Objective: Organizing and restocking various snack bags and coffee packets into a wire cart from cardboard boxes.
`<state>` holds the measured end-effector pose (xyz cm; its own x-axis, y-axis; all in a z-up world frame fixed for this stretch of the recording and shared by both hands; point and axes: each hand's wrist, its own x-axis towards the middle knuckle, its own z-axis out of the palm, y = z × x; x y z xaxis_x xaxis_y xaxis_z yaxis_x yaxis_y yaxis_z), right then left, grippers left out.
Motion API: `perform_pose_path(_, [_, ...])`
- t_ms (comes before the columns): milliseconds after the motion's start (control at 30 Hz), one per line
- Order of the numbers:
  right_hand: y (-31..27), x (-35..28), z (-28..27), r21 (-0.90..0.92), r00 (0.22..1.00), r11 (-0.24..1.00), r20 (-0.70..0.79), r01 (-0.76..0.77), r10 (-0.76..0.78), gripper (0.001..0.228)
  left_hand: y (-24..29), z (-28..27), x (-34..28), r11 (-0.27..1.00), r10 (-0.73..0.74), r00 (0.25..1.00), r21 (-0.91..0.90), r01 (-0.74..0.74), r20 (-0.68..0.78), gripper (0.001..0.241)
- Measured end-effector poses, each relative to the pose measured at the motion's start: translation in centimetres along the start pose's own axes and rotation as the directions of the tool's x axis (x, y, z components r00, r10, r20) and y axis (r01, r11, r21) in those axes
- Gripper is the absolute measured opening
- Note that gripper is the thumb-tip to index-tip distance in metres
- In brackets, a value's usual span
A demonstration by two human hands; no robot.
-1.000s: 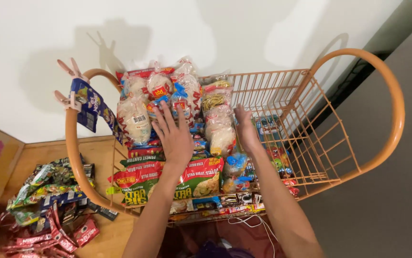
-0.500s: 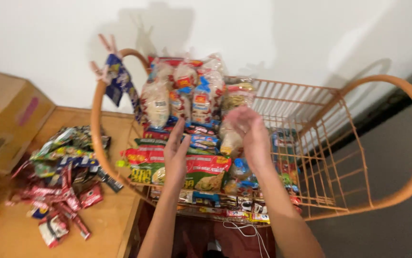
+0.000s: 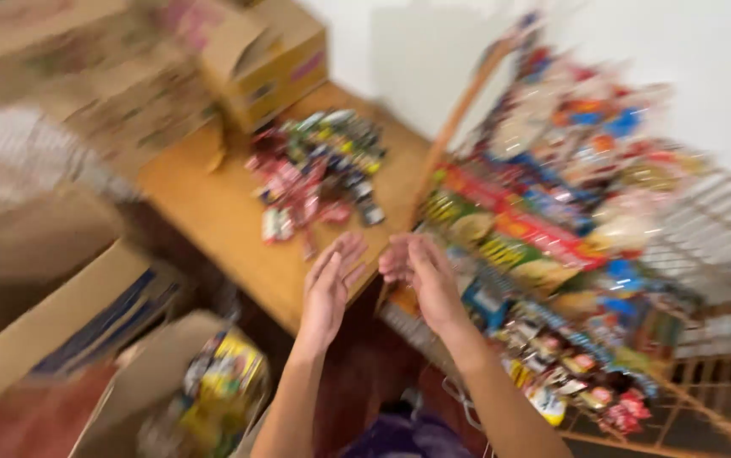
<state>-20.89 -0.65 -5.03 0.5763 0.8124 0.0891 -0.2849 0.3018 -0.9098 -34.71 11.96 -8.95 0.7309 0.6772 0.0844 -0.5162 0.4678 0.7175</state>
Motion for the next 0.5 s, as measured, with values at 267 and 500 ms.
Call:
perform_pose_path(267, [14.0,-6.1,15.0,-0.164,0.906,0.933,0.234,-0.321,0.353,0.037,7.6,-14.7,-18.6,0.995,0.088,0.903,0.074,-0.062,-0.420,0.052])
perform_pose_path(500, [25.8,-11.4,23.2,-0.283,0.805,0.887,0.382,-0.366,0.454,0.031,10.4,-23.6,-32.5,0.992,0.126,0.717,0.099,-0.080,-0.686,0.052])
